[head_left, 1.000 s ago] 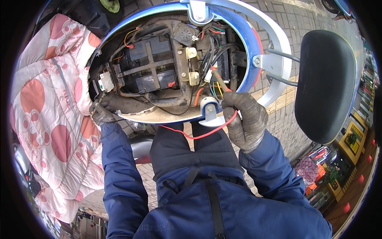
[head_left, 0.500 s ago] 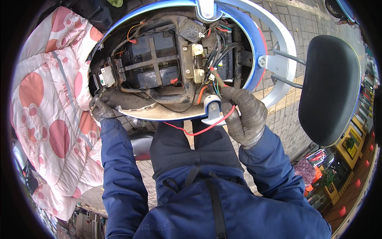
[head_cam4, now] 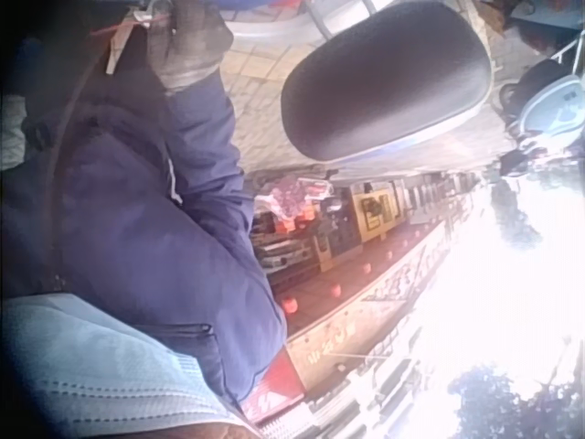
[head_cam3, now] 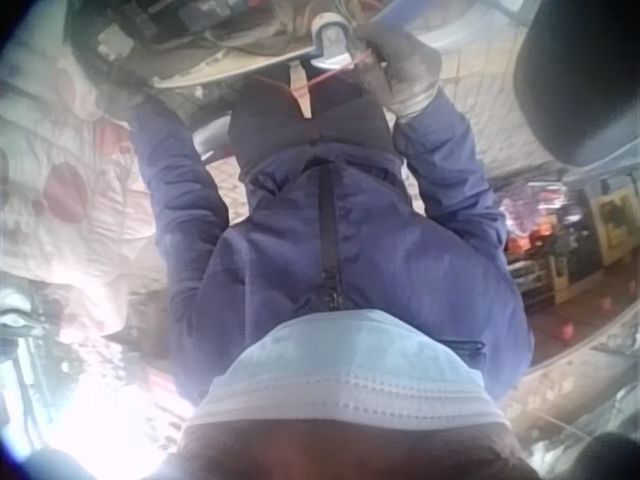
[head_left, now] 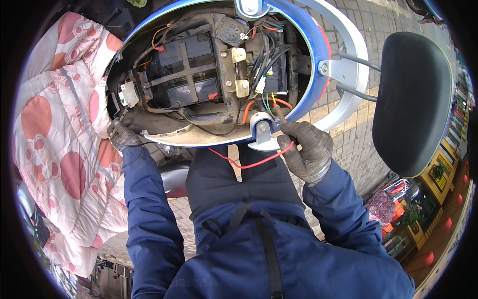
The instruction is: The person retrieves a multimeter from a cluttered workshop, walks outside to a parked electric scooter, and tests the battery voltage. They connect the multimeter probes to the battery terminals and various wiring points under the seat, observe readings, and reposition the probes multiple times.
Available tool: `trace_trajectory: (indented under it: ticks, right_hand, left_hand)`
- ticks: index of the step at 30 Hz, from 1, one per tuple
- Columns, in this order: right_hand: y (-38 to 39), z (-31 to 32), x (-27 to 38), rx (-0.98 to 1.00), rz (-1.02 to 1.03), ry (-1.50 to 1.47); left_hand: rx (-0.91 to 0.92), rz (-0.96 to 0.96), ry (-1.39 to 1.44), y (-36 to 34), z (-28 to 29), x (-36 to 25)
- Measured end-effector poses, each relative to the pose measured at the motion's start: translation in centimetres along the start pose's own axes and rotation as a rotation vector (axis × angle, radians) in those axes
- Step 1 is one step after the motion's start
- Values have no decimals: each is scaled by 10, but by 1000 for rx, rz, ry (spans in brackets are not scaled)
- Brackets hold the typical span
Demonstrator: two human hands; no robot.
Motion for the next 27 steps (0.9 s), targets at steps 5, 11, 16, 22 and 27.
trace_trajectory:
  ticks: [5, 11, 16, 22, 27]
  right_hand:
    - [5, -4, -11, 19, -94, -18]
    - [2, 1, -9, -20, -45, 8]
    - [-6, 10, -6, -81, 7, 7]
    - [-25, 21, 0, -147, 75, 51]
    - [-42, 25, -2, -210, 73, 61]
  left_hand:
    - [59, 16, -45, -2, -1, 2]
    - [83, -16, -58, -11, 4, 8]
    - [44, -12, -51, -14, 7, 12]
    - [42, 2, -43, -15, 5, 10]
    - [81, -12, -62, -18, 5, 10]
Point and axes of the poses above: each hand's wrist, its own y-axis away from the middle knuckle, its own z-axis out of the back of the hand, x = y × z, the point moved 8 cm from there along -y, towards the middle knuckle, and after that the axes turned 6 degrees about z, right-handed, at the moved point
